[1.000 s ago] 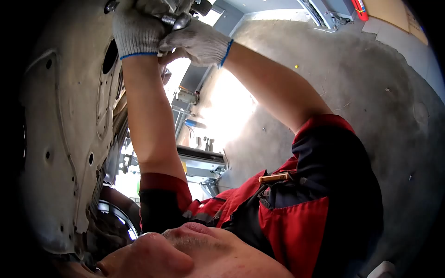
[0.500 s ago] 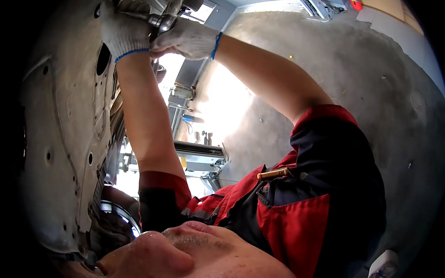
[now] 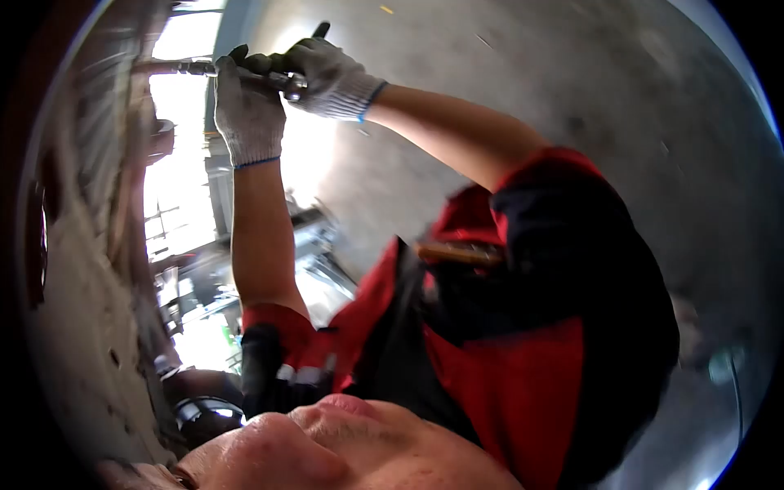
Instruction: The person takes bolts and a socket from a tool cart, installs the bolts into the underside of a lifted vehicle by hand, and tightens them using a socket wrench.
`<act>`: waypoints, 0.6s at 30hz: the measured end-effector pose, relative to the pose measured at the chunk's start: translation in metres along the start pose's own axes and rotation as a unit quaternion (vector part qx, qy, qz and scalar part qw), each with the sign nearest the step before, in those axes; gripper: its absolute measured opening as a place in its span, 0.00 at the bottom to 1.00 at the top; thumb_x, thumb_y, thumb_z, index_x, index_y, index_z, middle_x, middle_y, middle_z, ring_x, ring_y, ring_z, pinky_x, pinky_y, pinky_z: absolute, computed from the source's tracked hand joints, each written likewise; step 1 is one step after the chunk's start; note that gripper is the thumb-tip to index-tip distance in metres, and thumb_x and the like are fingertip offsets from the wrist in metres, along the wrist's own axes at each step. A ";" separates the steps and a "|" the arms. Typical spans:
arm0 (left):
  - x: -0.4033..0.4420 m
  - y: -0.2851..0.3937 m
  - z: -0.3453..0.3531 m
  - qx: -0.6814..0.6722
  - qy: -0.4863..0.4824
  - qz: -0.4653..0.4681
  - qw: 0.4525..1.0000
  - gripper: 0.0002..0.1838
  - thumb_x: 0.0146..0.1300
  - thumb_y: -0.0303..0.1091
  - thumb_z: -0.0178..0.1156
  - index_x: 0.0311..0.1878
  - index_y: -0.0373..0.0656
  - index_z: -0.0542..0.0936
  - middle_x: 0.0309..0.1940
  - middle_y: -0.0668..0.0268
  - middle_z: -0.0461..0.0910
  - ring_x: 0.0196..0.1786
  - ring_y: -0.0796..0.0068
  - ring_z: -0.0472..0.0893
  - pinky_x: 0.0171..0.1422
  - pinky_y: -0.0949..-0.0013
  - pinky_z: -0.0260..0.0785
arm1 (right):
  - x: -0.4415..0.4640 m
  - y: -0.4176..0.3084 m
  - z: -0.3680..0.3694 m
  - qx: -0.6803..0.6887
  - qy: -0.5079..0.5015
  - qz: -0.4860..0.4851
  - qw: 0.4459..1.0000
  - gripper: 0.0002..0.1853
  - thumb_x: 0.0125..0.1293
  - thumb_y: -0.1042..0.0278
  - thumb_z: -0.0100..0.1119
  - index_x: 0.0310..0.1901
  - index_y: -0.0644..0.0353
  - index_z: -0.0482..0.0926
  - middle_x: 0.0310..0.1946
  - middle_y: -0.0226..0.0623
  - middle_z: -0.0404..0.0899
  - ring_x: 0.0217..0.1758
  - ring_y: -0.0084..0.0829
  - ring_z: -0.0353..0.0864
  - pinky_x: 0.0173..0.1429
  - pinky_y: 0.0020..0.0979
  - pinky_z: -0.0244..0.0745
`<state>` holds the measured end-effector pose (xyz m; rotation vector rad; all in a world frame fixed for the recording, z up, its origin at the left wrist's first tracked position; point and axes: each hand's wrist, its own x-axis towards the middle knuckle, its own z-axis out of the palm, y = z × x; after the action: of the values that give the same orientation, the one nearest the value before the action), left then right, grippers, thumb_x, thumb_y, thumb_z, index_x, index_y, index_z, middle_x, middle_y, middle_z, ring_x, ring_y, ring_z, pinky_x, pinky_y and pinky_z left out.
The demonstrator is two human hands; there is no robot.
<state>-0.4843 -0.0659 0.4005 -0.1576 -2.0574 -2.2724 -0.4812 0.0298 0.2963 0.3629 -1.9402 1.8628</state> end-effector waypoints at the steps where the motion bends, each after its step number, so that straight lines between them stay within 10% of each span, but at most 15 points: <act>1: -0.011 -0.030 -0.008 -0.012 0.006 -0.035 0.999 0.17 0.78 0.43 0.55 0.55 0.37 0.74 0.33 0.57 0.80 0.38 0.60 0.81 0.47 0.56 0.76 | -0.020 0.023 0.004 -0.069 0.059 -0.065 0.994 0.14 0.57 0.72 0.70 0.45 0.61 0.82 0.42 0.45 0.84 0.46 0.46 0.85 0.52 0.42 0.83; 3: -0.045 -0.090 -0.019 -0.055 0.012 -0.137 0.989 0.18 0.79 0.44 0.57 0.55 0.38 0.74 0.34 0.60 0.79 0.38 0.64 0.79 0.45 0.58 0.76 | -0.078 0.076 0.008 -0.080 0.077 -0.109 0.988 0.08 0.56 0.70 0.70 0.35 0.59 0.80 0.32 0.44 0.83 0.38 0.47 0.82 0.39 0.45 0.77; 6: -0.103 -0.182 -0.051 -0.121 0.067 -0.236 0.962 0.17 0.80 0.44 0.56 0.56 0.38 0.74 0.33 0.62 0.77 0.36 0.66 0.78 0.44 0.60 0.75 | -0.152 0.100 -0.009 -0.225 -0.281 0.124 0.925 0.08 0.57 0.69 0.70 0.33 0.59 0.78 0.25 0.44 0.80 0.30 0.48 0.81 0.35 0.44 0.75; 13: -0.264 -0.270 -0.042 -0.176 0.184 -0.478 0.841 0.20 0.82 0.53 0.47 0.57 0.46 0.68 0.26 0.68 0.67 0.27 0.68 0.71 0.24 0.59 0.64 | -0.279 0.109 -0.091 -0.187 -0.571 0.171 0.781 0.25 0.64 0.48 0.69 0.52 0.61 0.82 0.54 0.48 0.83 0.60 0.51 0.82 0.65 0.47 0.76; 18: -0.357 -0.296 -0.048 -0.193 0.275 -0.595 0.730 0.23 0.79 0.58 0.51 0.56 0.47 0.68 0.25 0.70 0.64 0.26 0.69 0.69 0.23 0.63 0.60 | -0.313 0.102 -0.113 -0.218 -0.679 0.276 0.644 0.28 0.66 0.48 0.67 0.59 0.60 0.81 0.57 0.52 0.82 0.62 0.52 0.81 0.68 0.47 0.74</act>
<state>-0.1679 -0.0898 0.0594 2.0827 -1.3704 -2.6325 -0.2410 0.1164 0.0598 1.4468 -3.7289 1.2003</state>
